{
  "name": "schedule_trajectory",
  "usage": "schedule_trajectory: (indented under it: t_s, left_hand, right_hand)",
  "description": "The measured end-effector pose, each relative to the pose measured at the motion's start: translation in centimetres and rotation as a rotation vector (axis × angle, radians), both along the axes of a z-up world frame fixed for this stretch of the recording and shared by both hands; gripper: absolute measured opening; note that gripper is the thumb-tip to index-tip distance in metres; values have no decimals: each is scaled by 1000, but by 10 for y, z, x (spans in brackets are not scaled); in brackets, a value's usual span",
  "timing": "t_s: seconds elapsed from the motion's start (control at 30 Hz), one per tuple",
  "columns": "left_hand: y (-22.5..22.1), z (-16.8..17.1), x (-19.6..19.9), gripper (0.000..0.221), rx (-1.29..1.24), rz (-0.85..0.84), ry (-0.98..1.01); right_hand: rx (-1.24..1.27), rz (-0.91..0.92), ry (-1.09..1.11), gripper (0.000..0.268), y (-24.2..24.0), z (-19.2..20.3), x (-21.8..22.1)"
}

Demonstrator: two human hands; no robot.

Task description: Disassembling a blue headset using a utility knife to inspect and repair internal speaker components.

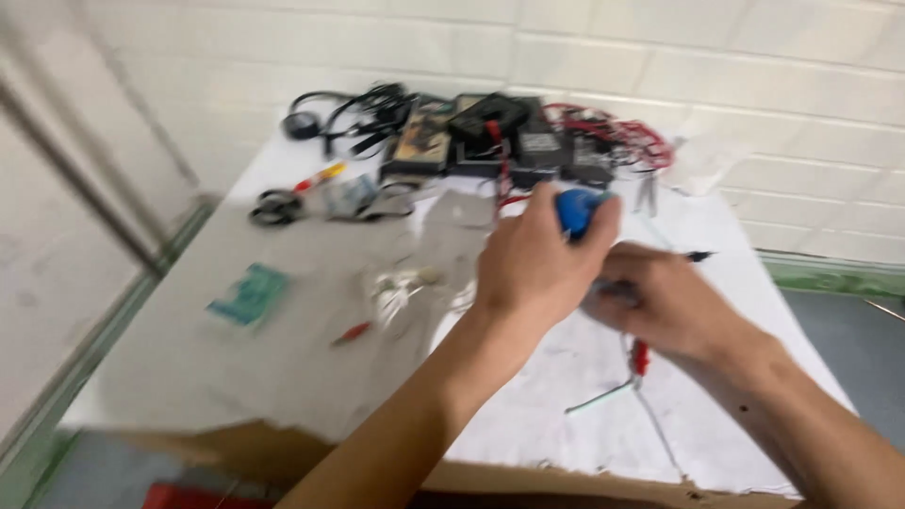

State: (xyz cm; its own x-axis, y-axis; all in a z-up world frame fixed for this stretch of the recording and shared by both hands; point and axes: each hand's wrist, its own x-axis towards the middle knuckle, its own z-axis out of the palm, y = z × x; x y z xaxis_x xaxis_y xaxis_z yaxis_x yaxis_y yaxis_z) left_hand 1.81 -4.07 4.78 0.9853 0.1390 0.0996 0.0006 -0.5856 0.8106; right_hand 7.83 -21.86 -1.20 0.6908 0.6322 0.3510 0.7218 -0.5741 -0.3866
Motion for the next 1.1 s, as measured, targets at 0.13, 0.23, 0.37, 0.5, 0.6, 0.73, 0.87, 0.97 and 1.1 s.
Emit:
schedule_trajectory:
  t_s: [0.13,0.23,0.37,0.5,0.6,0.73,0.87,0.97,1.1]
  left_hand:
    - [8,12,-8,57,-62,-6,82]
    - [11,3,-6,60,-45,-30,-14]
    - [12,6,-12,41,-34,-79,-73]
    - [9,16,-18,39,-24,-39,-6]
    - [10,9,-17,38,-59,-114,-28]
    - [8,6,-17,40,-36,-108,-45]
    - [8,20,-19,42,17,-65,-7]
    - [7,23,-23,45,20,-41,44]
    - [8,21,-23,40,-3,-62,16]
  right_hand:
    - [-154,-48,-59,37,-12,-23,16]
    - [-157,134,-4,36,-11,-20,15]
    - [-90,88,3,38,-11,-19,18]
    - [-127,119,39,33,-7,-6,5]
    - [-62,44,-94,36,-14,-23,19]
    - [-135,44,-98,41,-10,-17,11]
    - [-130,31,-115,38,-6,-12,11]
    - [-141,22,-71,39,-8,-11,6]
    - [-180,79,33,35,-7,-1,0]
